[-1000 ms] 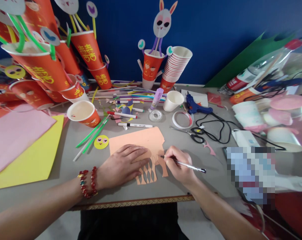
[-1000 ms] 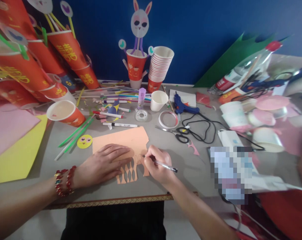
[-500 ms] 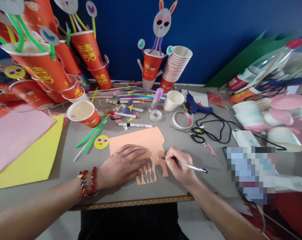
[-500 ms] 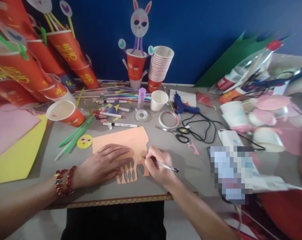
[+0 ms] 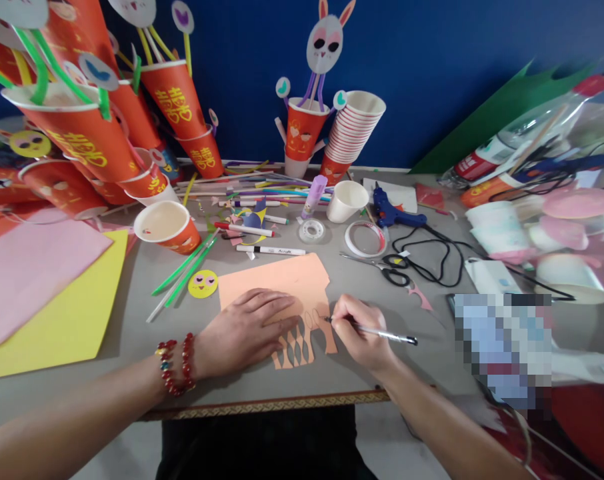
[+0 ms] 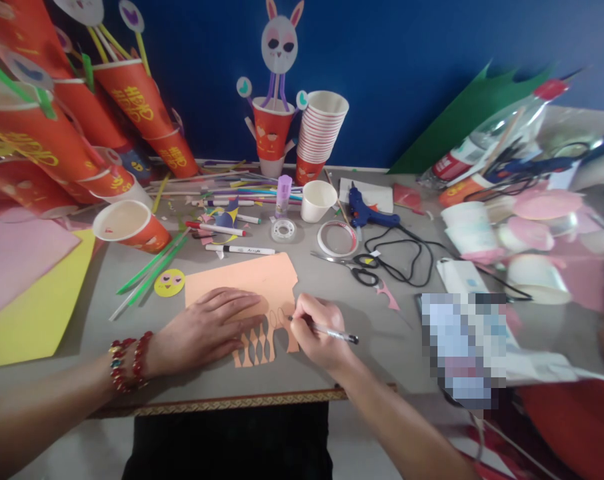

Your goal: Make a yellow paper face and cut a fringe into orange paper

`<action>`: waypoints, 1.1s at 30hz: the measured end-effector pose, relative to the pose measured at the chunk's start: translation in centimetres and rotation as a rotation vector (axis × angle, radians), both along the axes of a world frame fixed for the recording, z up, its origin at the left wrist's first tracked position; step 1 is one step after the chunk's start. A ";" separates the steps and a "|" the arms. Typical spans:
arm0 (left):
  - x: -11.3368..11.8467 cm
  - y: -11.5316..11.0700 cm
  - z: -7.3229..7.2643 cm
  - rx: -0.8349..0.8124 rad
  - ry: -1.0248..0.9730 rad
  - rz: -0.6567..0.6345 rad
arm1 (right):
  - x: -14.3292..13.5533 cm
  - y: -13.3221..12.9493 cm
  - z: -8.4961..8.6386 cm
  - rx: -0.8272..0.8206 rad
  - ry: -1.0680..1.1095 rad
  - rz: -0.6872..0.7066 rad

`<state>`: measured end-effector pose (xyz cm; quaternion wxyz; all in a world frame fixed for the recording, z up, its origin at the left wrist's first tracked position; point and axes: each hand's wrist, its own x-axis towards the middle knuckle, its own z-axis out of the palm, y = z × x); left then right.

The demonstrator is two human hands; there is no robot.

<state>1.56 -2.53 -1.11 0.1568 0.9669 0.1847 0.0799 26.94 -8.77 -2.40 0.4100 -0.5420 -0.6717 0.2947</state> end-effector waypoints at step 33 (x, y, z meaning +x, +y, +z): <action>0.0 0.0 0.0 -0.021 0.014 0.003 | -0.1 -0.1 0.6 -0.052 -0.018 0.034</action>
